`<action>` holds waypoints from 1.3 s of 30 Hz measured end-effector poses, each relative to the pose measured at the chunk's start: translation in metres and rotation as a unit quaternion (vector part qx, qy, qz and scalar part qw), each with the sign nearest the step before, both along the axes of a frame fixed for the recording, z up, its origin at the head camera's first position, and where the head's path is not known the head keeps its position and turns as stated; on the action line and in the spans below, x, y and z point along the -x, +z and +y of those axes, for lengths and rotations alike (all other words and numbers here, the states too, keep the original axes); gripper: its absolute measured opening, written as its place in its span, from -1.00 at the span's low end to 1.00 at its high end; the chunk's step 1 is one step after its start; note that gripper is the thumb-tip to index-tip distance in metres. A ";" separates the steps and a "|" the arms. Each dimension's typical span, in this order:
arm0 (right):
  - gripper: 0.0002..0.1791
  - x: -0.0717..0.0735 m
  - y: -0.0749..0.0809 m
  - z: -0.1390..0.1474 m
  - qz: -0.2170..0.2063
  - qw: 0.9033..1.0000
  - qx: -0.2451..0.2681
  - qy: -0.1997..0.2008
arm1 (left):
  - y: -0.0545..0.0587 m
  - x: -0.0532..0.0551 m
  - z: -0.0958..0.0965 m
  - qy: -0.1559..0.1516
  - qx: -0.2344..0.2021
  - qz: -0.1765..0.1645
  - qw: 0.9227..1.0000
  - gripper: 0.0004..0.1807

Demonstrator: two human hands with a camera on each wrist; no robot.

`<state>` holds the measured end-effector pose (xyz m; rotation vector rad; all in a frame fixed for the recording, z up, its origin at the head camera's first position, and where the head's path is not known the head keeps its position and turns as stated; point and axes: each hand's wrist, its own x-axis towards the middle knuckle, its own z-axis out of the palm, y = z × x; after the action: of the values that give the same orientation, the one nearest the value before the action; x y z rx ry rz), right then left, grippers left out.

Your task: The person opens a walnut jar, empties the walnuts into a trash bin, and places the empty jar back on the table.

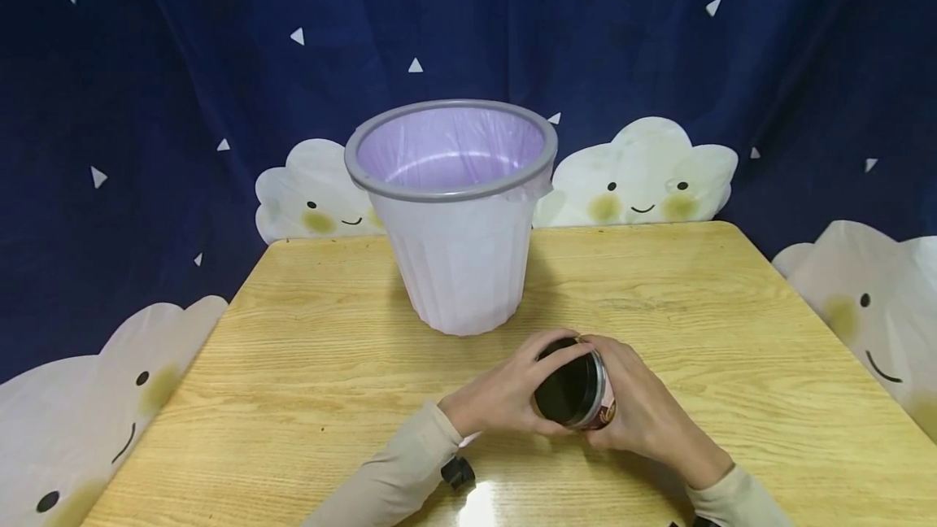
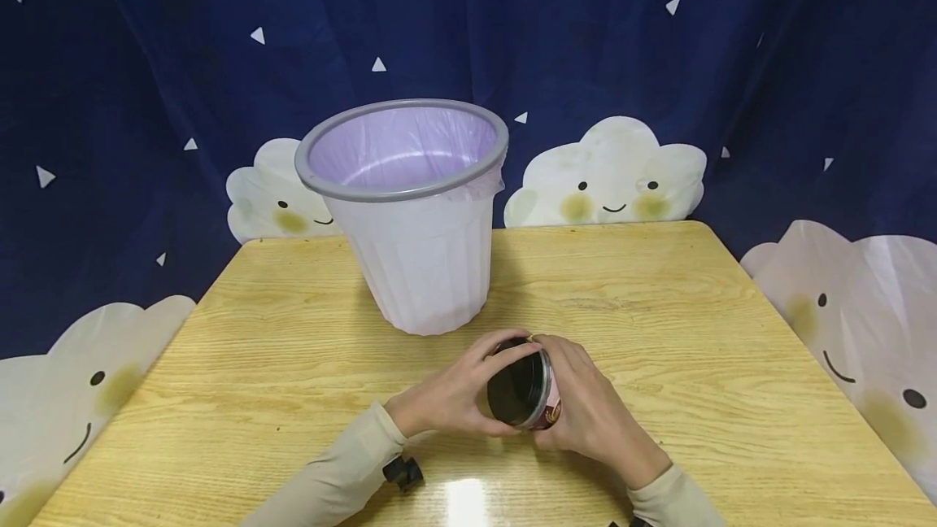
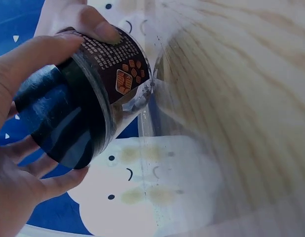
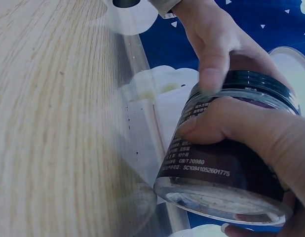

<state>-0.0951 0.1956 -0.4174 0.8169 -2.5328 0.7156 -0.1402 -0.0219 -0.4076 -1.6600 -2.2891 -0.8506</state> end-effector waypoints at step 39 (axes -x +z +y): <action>0.20 0.000 0.000 -0.001 -0.017 1.000 0.005 0.002 | 0.000 -0.003 -0.001 0.032 0.007 -0.012 0.999 0.21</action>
<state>-0.0953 0.1949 -0.4178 0.8147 -2.5557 0.7484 -0.1373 -0.0228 -0.4076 -1.5826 -2.3551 -0.8472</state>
